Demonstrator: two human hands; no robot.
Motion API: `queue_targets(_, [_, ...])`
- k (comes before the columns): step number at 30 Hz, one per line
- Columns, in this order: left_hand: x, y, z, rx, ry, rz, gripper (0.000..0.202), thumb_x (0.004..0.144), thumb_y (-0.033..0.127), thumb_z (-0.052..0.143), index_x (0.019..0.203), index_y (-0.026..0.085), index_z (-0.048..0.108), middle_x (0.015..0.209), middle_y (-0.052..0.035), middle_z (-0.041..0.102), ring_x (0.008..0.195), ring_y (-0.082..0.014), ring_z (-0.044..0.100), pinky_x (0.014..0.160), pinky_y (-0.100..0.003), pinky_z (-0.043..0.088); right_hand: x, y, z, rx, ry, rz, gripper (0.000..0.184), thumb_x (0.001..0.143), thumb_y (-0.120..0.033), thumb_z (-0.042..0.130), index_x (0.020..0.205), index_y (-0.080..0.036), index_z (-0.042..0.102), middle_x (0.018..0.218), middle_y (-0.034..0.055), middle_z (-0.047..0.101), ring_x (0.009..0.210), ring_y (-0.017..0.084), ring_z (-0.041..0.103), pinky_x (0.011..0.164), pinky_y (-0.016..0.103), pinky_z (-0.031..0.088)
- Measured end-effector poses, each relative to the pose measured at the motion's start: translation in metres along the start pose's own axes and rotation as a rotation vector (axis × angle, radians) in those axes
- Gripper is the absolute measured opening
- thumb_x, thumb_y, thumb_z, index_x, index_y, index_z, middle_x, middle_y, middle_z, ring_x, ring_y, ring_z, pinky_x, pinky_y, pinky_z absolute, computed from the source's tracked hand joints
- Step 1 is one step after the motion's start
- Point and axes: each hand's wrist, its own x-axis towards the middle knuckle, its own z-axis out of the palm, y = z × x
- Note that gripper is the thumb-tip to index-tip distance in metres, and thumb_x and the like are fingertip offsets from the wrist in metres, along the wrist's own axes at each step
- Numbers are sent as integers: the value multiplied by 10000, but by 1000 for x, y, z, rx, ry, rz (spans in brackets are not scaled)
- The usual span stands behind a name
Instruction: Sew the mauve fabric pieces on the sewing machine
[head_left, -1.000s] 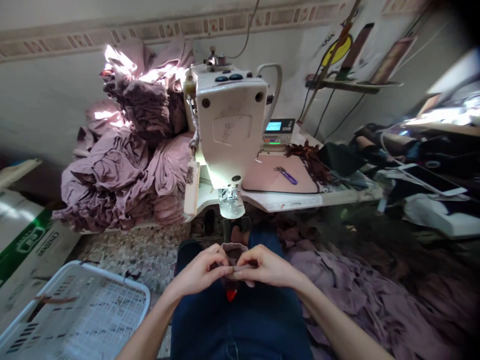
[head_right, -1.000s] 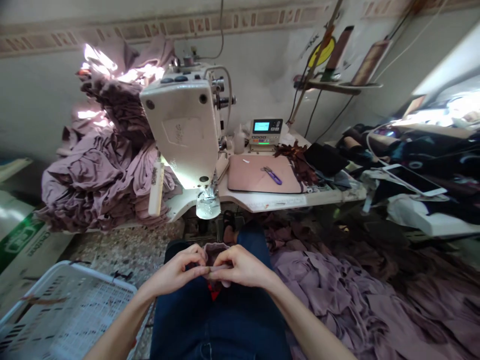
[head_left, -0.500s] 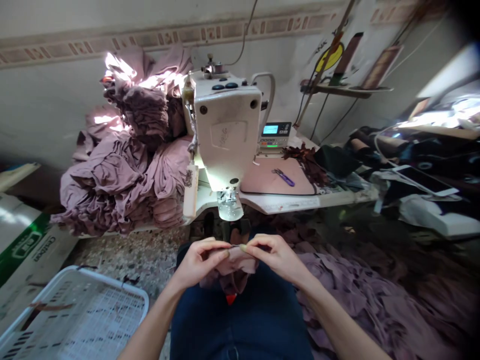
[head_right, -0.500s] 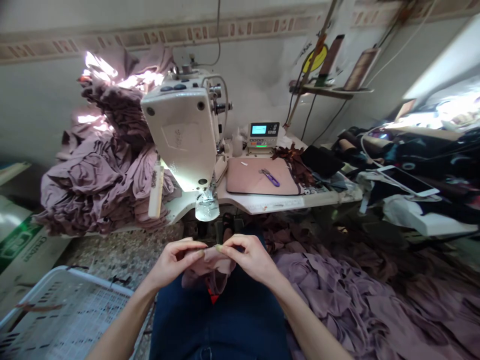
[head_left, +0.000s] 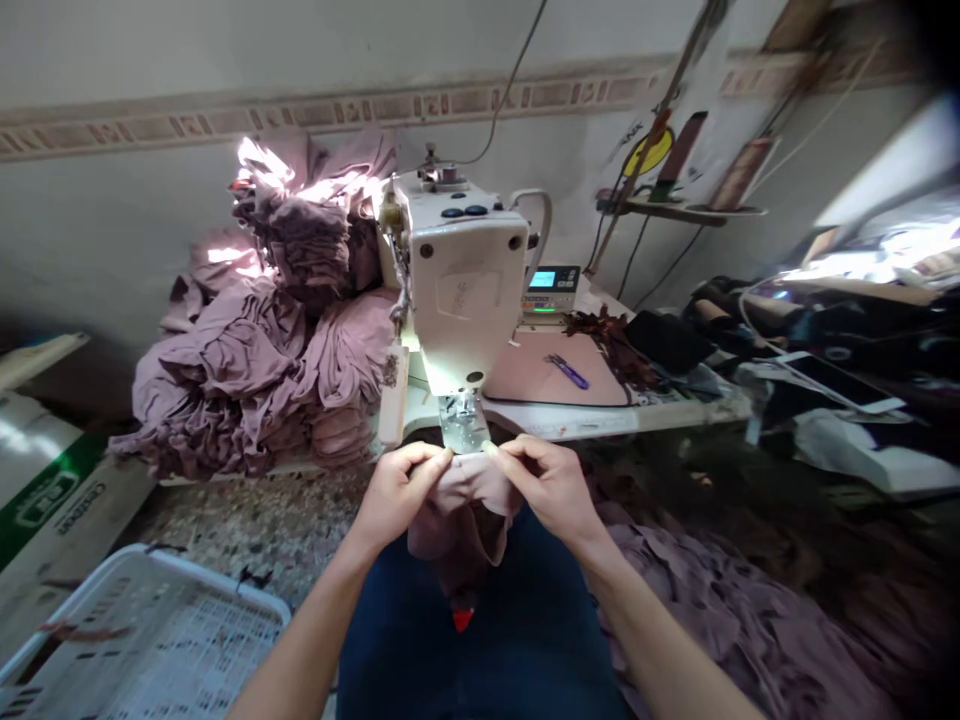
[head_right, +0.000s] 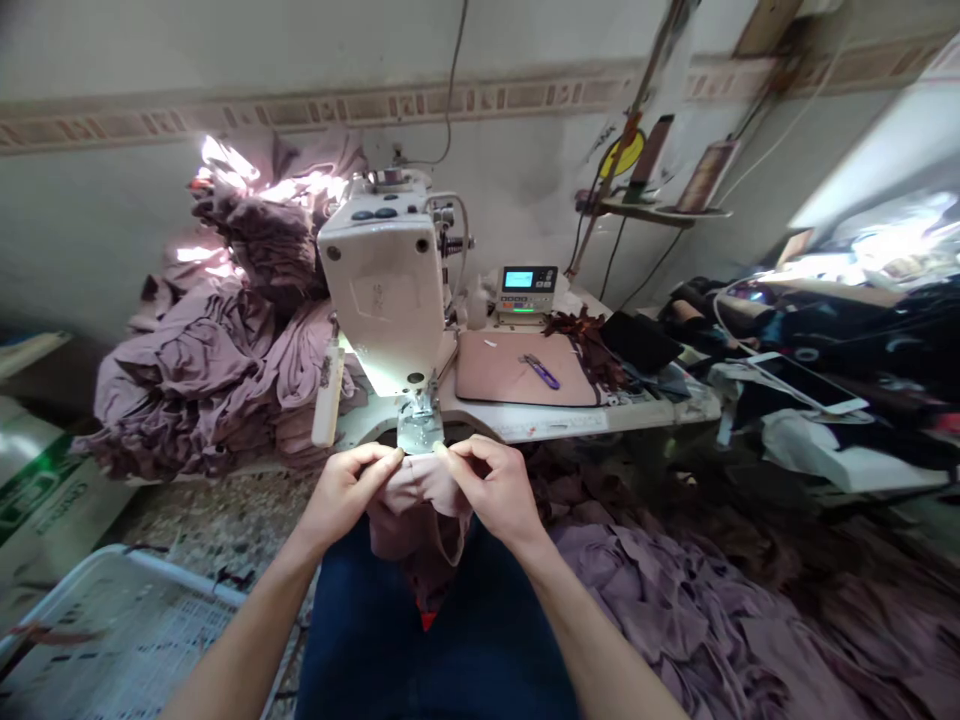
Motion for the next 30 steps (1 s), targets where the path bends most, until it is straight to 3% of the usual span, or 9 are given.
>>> queue_targets(3, [11,-1,0,23,87,-80,347,948,457,732,781,154,752,743,-38,711,708,-181,612,671,-268,453,12,10,3,77,-14,108,358,906,-473,761,705,-176,755,641,22,684,592,171,569,581,285,434])
queue_targets(6, [20,-2,2,22,166,-95,339,901,439,772,725,166,676,674,-3,620,645,-147,536,619,-252,401,21,15,4,106,32,129,385,871,-501,794,679,-168,755,629,17,664,594,164,539,592,287,417])
queue_targets(11, [34,-14,10,-118,260,-61,285,896,420,791,894,188,626,700,43,520,614,-120,464,593,-229,360,31,20,4,137,75,134,396,866,-511,793,675,-167,752,624,11,638,603,161,510,590,290,389])
queue_targets(15, [43,-21,15,-190,258,-36,288,913,420,792,954,202,609,680,69,427,595,-121,423,584,-230,332,41,26,2,110,100,120,409,862,-515,789,651,-168,736,611,13,632,602,165,511,587,293,382])
queue_targets(22, [59,-13,17,-306,187,-21,380,879,473,832,901,204,564,673,73,414,581,-112,370,565,-229,282,49,36,-1,72,137,100,396,851,-521,790,665,-172,767,638,28,692,618,180,552,600,298,408])
queue_targets(26, [56,-12,17,-349,200,-53,401,874,487,845,898,201,565,647,83,404,563,-102,359,558,-221,280,43,44,1,133,123,144,418,844,-544,815,658,-173,758,624,11,676,614,177,563,608,297,416])
queue_targets(30, [37,-26,10,-284,279,-99,398,890,526,819,928,195,600,607,94,391,549,-102,394,540,-204,294,28,59,0,167,185,187,397,846,-552,834,738,-171,804,707,29,741,694,208,638,691,314,489])
